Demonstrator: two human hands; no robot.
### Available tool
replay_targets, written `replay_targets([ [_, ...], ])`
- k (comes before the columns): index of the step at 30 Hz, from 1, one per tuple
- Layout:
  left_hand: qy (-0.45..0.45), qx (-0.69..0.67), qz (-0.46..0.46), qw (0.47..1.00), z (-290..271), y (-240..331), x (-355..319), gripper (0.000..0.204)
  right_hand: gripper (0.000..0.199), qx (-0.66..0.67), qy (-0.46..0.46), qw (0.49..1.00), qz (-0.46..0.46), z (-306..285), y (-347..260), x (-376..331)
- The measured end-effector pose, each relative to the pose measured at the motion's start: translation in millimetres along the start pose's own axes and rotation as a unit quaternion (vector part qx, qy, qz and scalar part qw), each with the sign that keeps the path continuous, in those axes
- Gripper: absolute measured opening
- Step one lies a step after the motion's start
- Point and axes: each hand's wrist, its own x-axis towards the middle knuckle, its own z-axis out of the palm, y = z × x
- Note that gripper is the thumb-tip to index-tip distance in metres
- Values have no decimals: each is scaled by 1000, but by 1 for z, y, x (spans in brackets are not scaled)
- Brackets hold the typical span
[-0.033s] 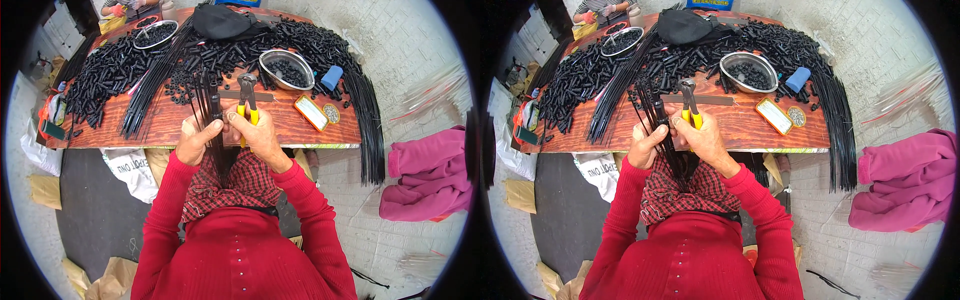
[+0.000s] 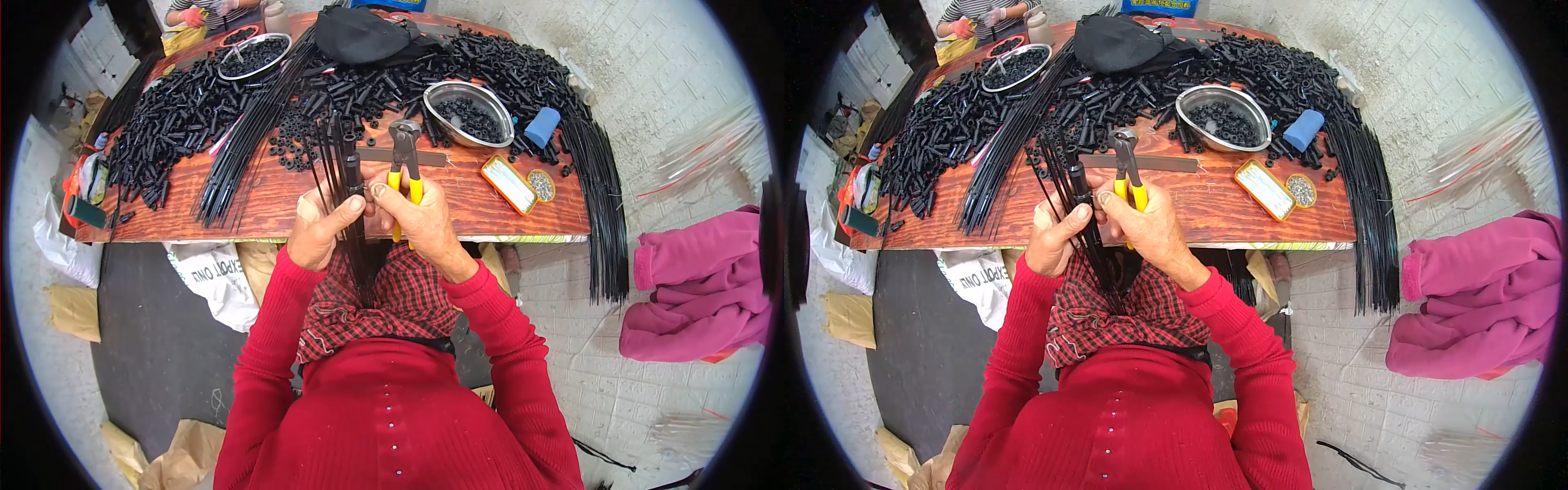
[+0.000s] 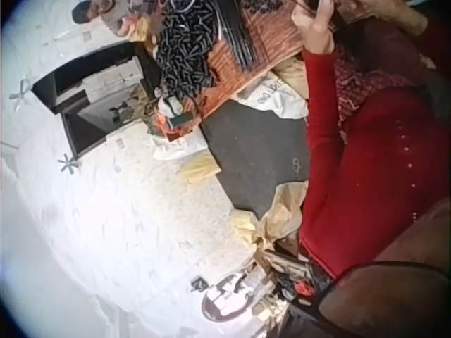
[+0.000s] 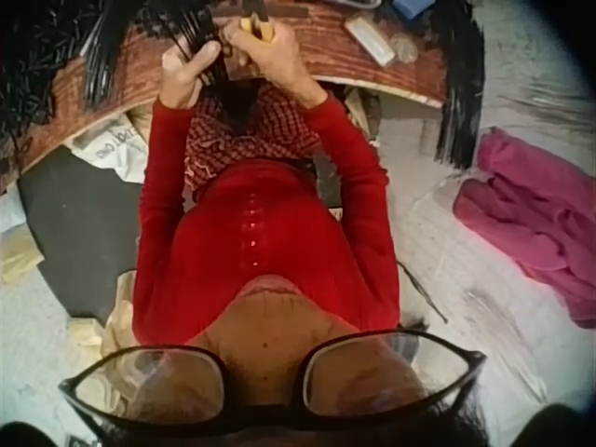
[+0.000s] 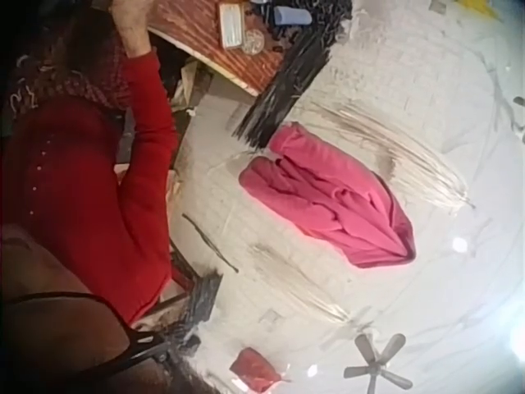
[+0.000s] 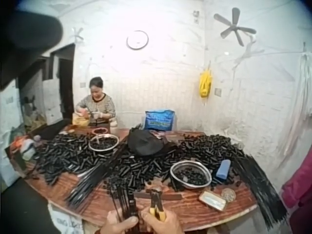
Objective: Assembling synthetic hair strands into bundles and trimming them at a manufacturing workbench.
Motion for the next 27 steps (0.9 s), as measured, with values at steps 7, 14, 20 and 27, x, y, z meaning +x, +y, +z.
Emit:
replay_targets([
  [7,1,4,1,1000,0,0,-1,39,15,1,-8,1000,0,0,-1,-1],
  [14,-9,-11,3,1000,0,-2,0,38,14,12,-12,1000,2,-2,1,-1],
  [20,-5,10,11,1000,1,-1,0,37,15,13,-11,1000,3,-3,2,-1],
  [27,-4,-1,-1,1000,1,-2,0,37,15,0,-12,1000,2,-2,-1,-2],
])
